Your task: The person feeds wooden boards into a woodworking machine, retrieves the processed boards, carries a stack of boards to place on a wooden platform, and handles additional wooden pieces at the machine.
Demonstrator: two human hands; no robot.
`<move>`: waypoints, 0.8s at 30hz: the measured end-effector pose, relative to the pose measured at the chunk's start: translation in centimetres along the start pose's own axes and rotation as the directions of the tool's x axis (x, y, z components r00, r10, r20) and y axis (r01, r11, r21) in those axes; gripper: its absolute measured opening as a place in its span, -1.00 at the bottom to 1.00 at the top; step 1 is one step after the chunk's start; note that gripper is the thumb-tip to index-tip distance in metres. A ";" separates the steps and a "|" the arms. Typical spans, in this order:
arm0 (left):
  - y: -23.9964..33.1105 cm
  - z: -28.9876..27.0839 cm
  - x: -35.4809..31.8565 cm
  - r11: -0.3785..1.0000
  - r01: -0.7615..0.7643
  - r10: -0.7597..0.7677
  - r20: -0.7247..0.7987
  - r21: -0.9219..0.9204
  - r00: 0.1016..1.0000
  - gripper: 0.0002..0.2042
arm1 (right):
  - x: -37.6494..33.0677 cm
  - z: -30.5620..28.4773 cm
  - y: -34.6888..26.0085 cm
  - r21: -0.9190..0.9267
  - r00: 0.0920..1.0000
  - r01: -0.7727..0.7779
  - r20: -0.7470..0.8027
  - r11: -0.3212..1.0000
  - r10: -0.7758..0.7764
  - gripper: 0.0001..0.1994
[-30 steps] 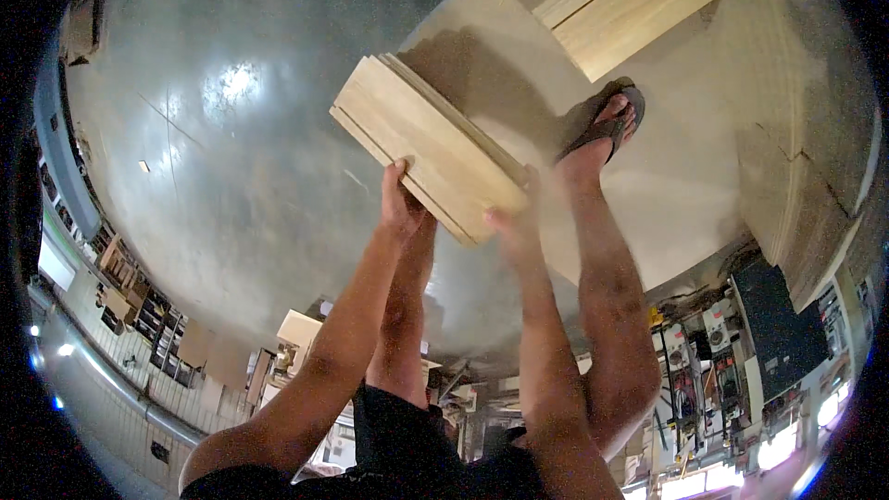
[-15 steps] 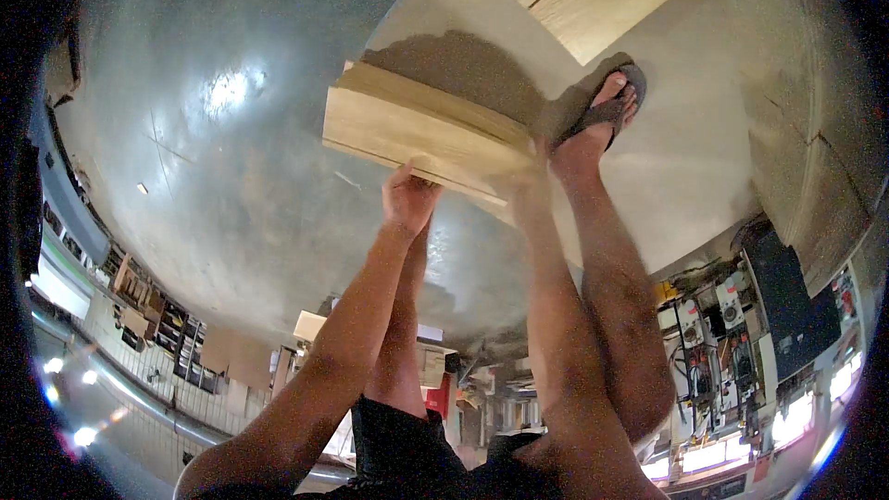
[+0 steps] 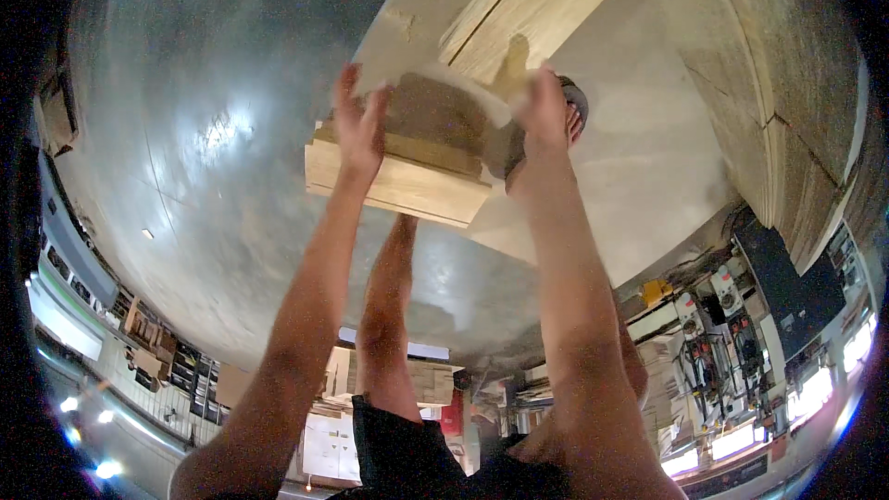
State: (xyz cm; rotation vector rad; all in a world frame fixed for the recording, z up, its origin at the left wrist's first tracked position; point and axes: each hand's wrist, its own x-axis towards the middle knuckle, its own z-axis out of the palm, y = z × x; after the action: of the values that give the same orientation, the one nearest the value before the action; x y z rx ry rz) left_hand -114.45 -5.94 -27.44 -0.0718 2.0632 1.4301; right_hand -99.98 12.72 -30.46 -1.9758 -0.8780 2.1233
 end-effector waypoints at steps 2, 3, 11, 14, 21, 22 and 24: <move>-0.9 3.9 4.4 0.993 0.079 -0.099 0.252 0.088 0.963 -0.11 | 2.2 0.4 0.9 0.013 0.999 -0.012 0.050 1.000 0.011 -0.39; -1.3 5.7 5.9 0.993 0.076 -0.097 0.253 0.090 0.963 -0.11 | 3.2 0.5 1.5 0.021 0.995 -0.025 0.099 0.999 0.023 -0.41; -2.2 9.5 9.1 0.972 0.203 -0.234 0.624 0.121 0.746 -0.28 | 2.3 2.0 1.4 0.376 0.981 -0.135 0.182 0.917 0.070 -0.46; -2.6 9.2 8.6 0.991 -0.059 -0.045 0.703 0.123 0.709 -0.32 | 2.2 0.2 1.9 -0.519 0.763 0.639 0.334 0.567 -0.553 -0.52; 2.9 8.9 9.1 0.960 0.155 -0.266 0.591 0.233 0.762 -0.19 | 1.8 -0.7 2.3 0.318 0.991 0.018 0.118 0.948 -0.059 -0.59; 3.5 8.9 8.8 0.951 0.222 -0.308 0.616 0.215 0.725 -0.15 | 1.4 -0.4 1.7 0.140 0.982 0.144 0.099 0.980 -0.158 -0.60; 3.9 9.3 8.1 0.938 0.283 -0.342 0.647 0.197 0.681 -0.12 | 1.7 -0.2 -0.4 0.277 0.983 0.111 0.110 0.955 -0.146 -0.58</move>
State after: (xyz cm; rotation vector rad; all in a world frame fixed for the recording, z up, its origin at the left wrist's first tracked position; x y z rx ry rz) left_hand -118.23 6.03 -30.45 0.1125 1.4057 0.9534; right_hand -100.14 13.95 -31.78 -1.6206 -0.6708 2.1821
